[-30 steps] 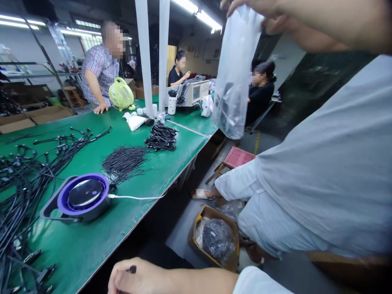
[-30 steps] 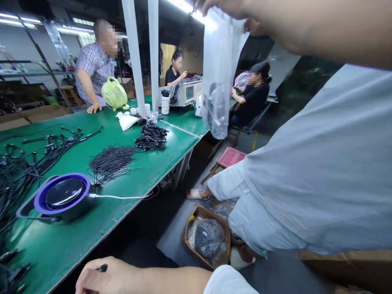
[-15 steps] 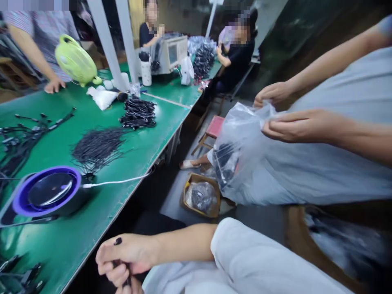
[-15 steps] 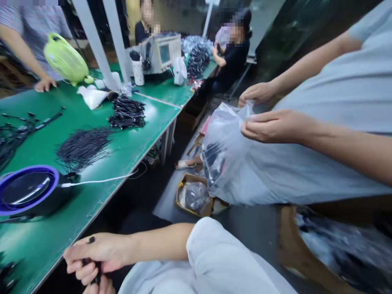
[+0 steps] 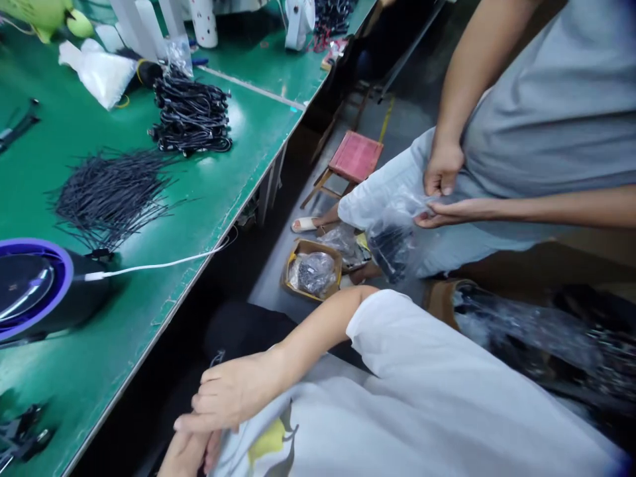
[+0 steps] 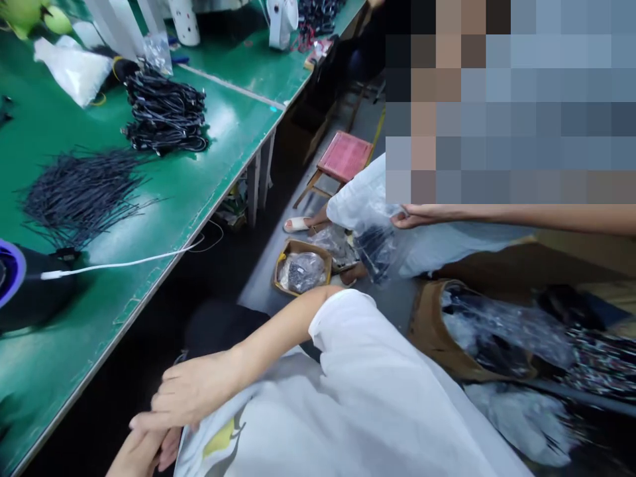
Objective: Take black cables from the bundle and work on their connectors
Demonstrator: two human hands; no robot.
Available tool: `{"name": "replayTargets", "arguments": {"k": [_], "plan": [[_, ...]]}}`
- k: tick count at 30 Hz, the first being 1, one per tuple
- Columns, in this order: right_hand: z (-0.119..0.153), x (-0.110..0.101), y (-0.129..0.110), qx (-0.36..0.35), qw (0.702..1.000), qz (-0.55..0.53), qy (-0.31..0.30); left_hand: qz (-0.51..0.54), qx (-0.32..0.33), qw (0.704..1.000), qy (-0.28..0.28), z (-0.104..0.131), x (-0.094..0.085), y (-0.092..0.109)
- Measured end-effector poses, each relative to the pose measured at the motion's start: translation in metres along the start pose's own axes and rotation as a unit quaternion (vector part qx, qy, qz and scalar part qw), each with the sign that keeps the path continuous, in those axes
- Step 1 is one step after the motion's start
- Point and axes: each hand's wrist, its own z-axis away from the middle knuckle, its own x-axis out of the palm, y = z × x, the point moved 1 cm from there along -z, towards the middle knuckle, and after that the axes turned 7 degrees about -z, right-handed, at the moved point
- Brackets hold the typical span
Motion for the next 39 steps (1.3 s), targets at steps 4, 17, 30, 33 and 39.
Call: {"name": "replayTargets", "arguments": {"k": [4,17,30,33,39], "plan": [[0.003,0.038,0.001,0.126,0.991,0.041,-0.024,-0.131,0.023,0.991,-0.004,-0.002,0.008,0.0],[0.019,0.047,0.024,0.202,0.944,-0.179,-0.189,-0.364,0.046,0.93,-0.018,0.0,0.013,0.006],[0.009,0.018,0.016,0.175,0.962,-0.048,-0.204,-0.129,0.069,0.989,-0.001,0.001,0.017,0.011],[0.006,0.02,0.014,0.163,0.973,0.0,-0.163,-0.061,0.07,0.996,-0.011,0.001,0.016,0.015],[0.003,-0.005,0.028,0.055,0.985,0.0,-0.163,0.078,0.051,0.994,-0.065,0.002,0.019,0.015]]}}
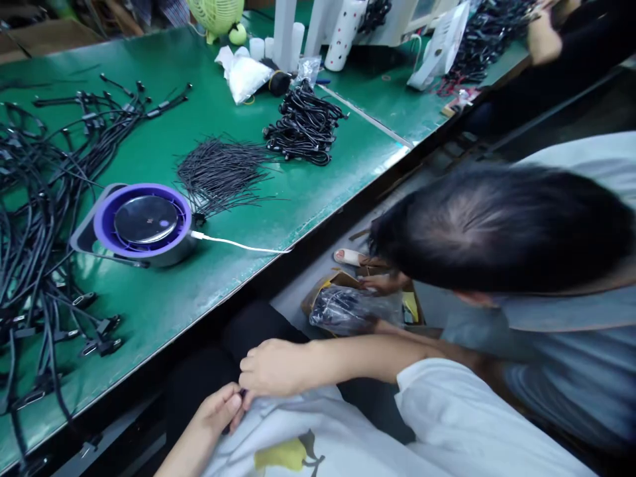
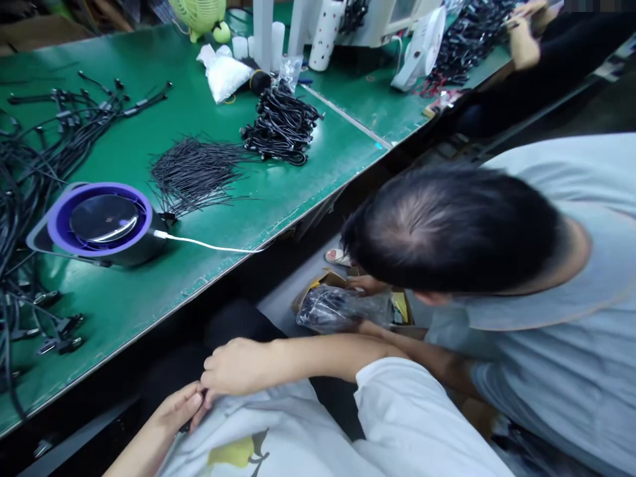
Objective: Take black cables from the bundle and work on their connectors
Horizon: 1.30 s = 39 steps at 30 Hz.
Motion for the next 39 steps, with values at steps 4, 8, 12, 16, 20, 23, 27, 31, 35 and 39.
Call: {"name": "replayTargets", "arguments": {"k": [4,8,12,16,20,23,27,31,35,39], "plan": [[0.006,-0.088,0.066,0.132,0.947,0.043,0.291,0.025,0.022,0.996,0.079,0.0,0.0,0.0],[0.003,-0.152,0.148,0.374,0.798,0.166,0.443,0.063,0.037,0.992,0.104,0.006,-0.002,0.011],[-0.007,-0.161,0.184,0.398,0.803,0.205,0.394,0.086,0.045,0.99,0.107,0.011,-0.005,0.019],[-0.009,-0.164,0.172,0.393,0.773,0.225,0.445,0.125,0.051,0.986,0.094,0.013,-0.006,0.021],[-0.001,-0.143,0.114,0.349,0.757,0.172,0.525,0.16,0.073,0.978,0.112,0.02,-0.004,0.027],[0.001,-0.084,0.045,0.265,0.817,0.072,0.507,0.154,0.113,0.971,0.142,0.026,0.0,0.033],[-0.007,0.011,-0.025,0.192,0.895,-0.118,0.386,0.123,0.123,0.974,0.146,0.025,0.007,0.03],[-0.004,0.052,-0.037,0.174,0.879,-0.24,0.372,0.088,0.113,0.981,0.131,0.017,0.013,0.021],[0.004,0.051,-0.033,0.177,0.886,-0.224,0.365,-0.044,0.154,0.968,0.195,0.015,0.009,0.016],[0.006,0.046,-0.04,0.144,0.932,-0.014,0.331,-0.221,0.139,0.919,0.295,0.014,0.003,0.011]]}}
